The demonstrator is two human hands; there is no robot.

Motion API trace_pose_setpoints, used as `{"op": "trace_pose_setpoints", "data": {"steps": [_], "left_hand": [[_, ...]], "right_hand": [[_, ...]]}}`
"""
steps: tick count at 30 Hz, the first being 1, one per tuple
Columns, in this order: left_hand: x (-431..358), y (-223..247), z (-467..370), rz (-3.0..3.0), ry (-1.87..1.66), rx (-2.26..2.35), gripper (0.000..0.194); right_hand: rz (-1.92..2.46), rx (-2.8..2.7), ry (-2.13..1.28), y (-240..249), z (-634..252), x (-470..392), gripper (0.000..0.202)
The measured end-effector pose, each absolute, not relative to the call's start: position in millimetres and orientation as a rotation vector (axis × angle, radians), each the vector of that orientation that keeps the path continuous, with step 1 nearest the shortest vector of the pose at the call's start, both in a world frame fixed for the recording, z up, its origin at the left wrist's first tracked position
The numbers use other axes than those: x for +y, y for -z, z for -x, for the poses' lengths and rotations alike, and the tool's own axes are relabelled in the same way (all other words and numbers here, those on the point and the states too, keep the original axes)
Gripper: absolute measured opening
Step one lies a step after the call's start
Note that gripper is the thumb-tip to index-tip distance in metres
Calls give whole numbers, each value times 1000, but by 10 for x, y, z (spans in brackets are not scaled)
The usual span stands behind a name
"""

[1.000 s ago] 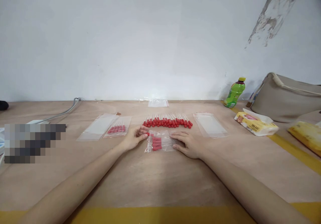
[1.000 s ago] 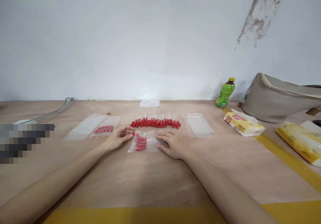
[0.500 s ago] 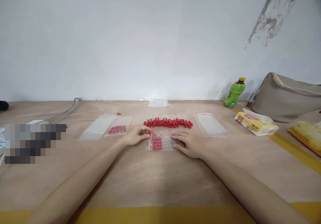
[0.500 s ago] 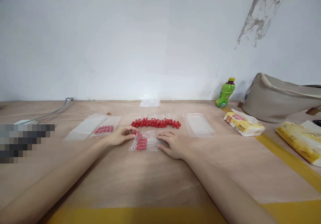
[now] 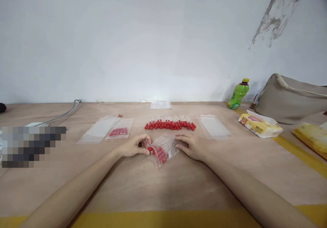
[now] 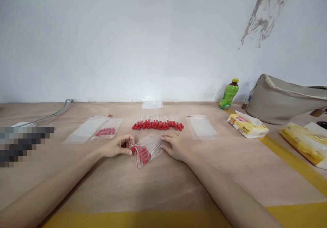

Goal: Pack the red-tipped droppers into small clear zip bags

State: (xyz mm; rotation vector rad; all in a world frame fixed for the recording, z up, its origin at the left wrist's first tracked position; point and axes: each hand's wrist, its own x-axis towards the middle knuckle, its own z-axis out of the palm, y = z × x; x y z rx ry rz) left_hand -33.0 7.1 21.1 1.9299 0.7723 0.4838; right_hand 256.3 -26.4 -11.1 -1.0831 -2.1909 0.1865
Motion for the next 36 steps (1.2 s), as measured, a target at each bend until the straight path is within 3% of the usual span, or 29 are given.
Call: {"op": "trace_pose_setpoints", "data": {"steps": [5,12,21,27,32,36], "left_hand": [[7,-207,359,-1955,-499,849,29],[-148,-246,375,-2101,-468,878,25],[-302,-195,268,-2177,-524,1004,22],[-411,-218,137,-2502,-664,1137,6],[-445,-232,97,-2578,-673,1259,6],[-447,-266,120,-2576,-645,1137,19]], "right_hand": [[1121,-2144,-209,55,-2511,-343,26],[1225,-2159,-298,-98,-2162,-680,45],[1161,-2176,-218,16,-1985,-780,4],[1060,-2219,-70,18,-2001,-759,9],[1069,-2241,-59,10,-2015,-733,8],[1032,-2278,-60,-9,-2088,-707,4]]}}
